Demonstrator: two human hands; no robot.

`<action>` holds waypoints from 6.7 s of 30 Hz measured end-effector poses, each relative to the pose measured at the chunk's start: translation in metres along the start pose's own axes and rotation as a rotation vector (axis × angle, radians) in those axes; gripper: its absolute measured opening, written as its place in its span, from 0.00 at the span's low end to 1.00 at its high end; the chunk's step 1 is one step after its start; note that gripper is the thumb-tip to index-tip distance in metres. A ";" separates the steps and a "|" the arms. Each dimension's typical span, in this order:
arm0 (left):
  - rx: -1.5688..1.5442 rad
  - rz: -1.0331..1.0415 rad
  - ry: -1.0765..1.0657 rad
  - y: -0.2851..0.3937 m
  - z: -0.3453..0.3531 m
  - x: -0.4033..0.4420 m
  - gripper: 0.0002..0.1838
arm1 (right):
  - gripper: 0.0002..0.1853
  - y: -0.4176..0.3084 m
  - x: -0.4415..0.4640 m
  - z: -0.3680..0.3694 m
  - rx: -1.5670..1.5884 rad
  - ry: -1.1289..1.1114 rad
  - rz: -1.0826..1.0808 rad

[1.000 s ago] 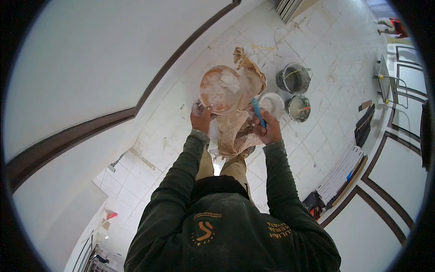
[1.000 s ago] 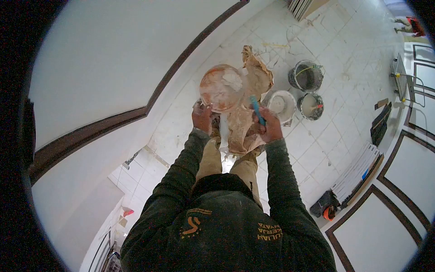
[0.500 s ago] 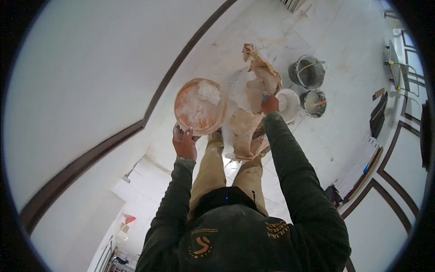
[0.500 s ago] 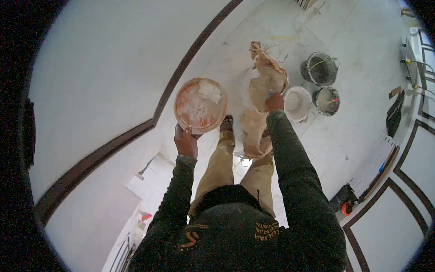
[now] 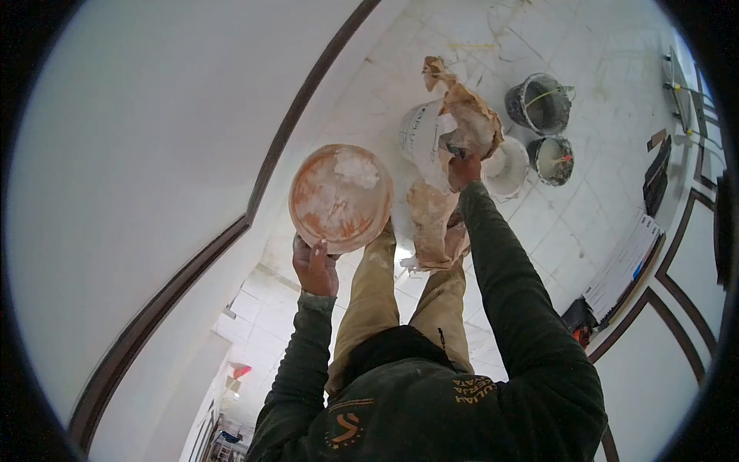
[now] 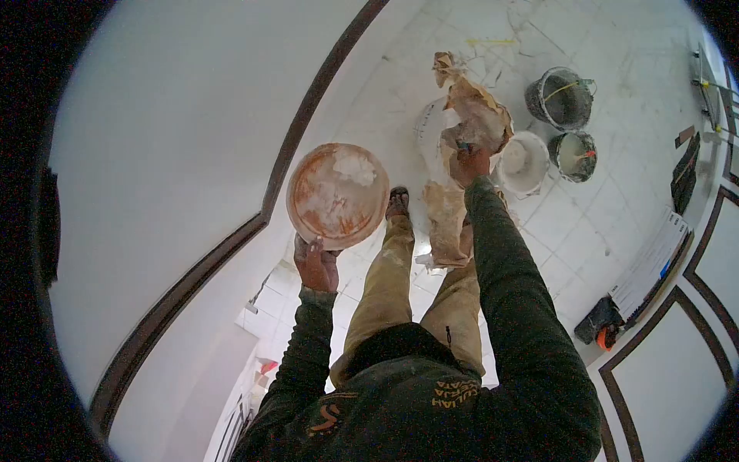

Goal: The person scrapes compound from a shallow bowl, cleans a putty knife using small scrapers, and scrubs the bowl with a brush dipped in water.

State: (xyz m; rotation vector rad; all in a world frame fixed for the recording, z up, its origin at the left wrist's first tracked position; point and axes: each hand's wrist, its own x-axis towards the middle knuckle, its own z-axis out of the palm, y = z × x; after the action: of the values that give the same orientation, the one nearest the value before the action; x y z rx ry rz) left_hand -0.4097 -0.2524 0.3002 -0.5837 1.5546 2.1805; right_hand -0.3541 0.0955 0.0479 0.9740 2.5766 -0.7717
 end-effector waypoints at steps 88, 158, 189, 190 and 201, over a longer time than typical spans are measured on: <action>-0.093 0.053 -0.123 -0.088 0.114 0.011 0.25 | 0.14 -0.099 -0.213 -0.171 1.873 -0.621 0.460; -0.133 -0.009 -0.256 -0.061 0.114 -0.020 0.27 | 0.13 -0.061 -0.216 -0.262 0.363 0.219 -0.301; -0.023 -0.035 -0.192 -0.027 0.105 -0.007 0.26 | 0.12 -0.053 -0.182 -0.215 0.438 0.312 -0.388; -0.022 -0.035 -0.191 -0.028 0.104 -0.007 0.26 | 0.13 -0.053 -0.183 -0.214 0.463 0.329 -0.392; 0.043 0.019 -0.076 -0.021 0.070 0.003 0.26 | 0.15 -0.036 -0.135 -0.168 0.710 0.156 0.002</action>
State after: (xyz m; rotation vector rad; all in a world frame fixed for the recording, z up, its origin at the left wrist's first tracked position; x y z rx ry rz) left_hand -0.4084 -0.1789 0.3023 -0.4687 1.5690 2.1520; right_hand -0.2914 0.0976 0.2567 1.2534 2.4441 -1.7363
